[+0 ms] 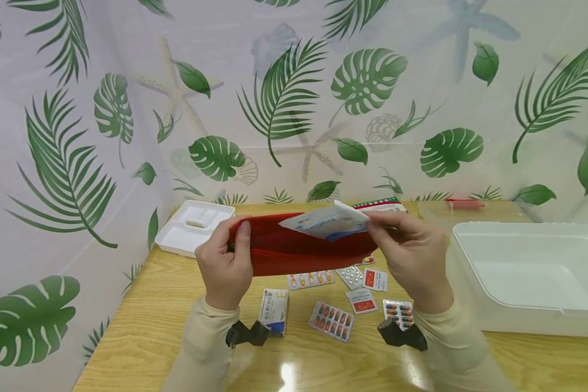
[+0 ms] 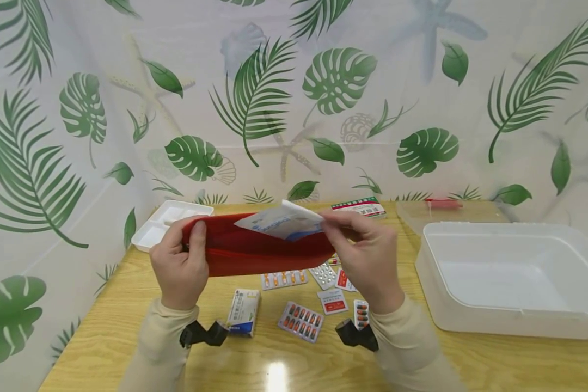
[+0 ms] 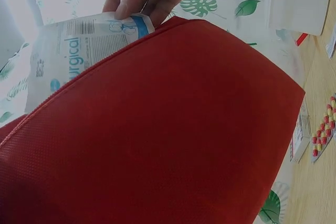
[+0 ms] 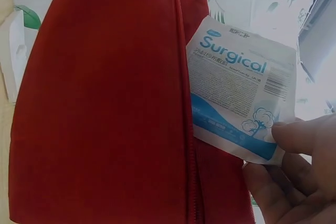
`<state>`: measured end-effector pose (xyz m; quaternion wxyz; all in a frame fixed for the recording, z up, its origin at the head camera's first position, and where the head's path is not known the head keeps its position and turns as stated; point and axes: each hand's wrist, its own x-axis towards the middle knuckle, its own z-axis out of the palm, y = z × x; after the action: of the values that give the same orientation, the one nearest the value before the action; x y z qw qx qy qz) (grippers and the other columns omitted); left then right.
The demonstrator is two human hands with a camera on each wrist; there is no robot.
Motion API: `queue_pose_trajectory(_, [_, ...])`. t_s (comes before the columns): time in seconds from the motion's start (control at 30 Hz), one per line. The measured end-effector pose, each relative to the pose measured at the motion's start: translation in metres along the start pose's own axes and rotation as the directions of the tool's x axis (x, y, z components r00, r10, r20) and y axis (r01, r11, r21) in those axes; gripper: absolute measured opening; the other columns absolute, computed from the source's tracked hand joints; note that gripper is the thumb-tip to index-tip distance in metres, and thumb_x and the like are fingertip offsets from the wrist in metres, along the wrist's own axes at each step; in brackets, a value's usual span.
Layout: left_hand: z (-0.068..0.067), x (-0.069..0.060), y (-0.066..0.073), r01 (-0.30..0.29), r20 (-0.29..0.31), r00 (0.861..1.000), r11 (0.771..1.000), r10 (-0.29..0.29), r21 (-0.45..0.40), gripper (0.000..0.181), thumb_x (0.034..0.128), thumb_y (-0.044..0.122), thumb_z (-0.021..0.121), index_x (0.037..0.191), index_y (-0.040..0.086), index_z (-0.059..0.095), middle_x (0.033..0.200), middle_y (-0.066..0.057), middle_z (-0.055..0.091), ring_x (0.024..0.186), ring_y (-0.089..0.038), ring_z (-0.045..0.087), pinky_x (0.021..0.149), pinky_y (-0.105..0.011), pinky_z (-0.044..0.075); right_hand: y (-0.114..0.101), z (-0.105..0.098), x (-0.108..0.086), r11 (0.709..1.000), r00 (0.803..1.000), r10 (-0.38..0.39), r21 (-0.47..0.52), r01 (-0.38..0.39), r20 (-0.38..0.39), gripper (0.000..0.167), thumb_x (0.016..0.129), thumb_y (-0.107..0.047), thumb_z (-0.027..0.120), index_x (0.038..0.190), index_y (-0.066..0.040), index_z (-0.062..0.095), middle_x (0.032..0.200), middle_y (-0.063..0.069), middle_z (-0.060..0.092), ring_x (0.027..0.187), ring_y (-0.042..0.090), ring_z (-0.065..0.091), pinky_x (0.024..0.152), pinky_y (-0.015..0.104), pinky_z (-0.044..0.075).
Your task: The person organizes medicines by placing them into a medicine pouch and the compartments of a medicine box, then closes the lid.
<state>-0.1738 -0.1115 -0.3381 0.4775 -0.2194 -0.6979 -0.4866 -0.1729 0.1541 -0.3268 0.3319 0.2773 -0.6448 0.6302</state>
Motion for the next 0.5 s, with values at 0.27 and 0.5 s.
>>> queue_pose_trajectory(0.27, [0.0, 0.0, 0.002, -0.01, -0.013, 1.0, 1.0, 0.01, -0.011, 0.011, 0.0874, -0.006, 0.063, 0.096, -0.003, 0.069, 0.087, -0.014, 0.072, 0.075, -0.022, 0.071, 0.065, -0.035, 0.058, 0.002, 0.009, -0.004, 0.961, 0.987, -0.1, -0.243, 0.129, 0.127, 0.028, 0.068, 0.02, 0.074, 0.091, 0.002, 0.075, 0.088, 0.012, 0.073, 0.08, 0.008, 0.067, 0.07, 0.015, 0.053])
queue_pose_trajectory(0.5, [0.0, 0.0, 0.003, -0.006, -0.019, 1.0, 1.0, 0.006, -0.026, 0.01, 0.0881, -0.005, 0.063, 0.095, -0.004, 0.069, 0.087, -0.014, 0.072, 0.076, -0.022, 0.071, 0.066, -0.033, 0.058, 0.007, 0.014, -0.01, 0.895, 0.96, -0.112, -0.394, 0.21, 0.257, 0.025, 0.075, 0.006, 0.077, 0.095, -0.008, 0.077, 0.093, -0.001, 0.073, 0.083, 0.012, 0.068, 0.075, 0.012, 0.049])
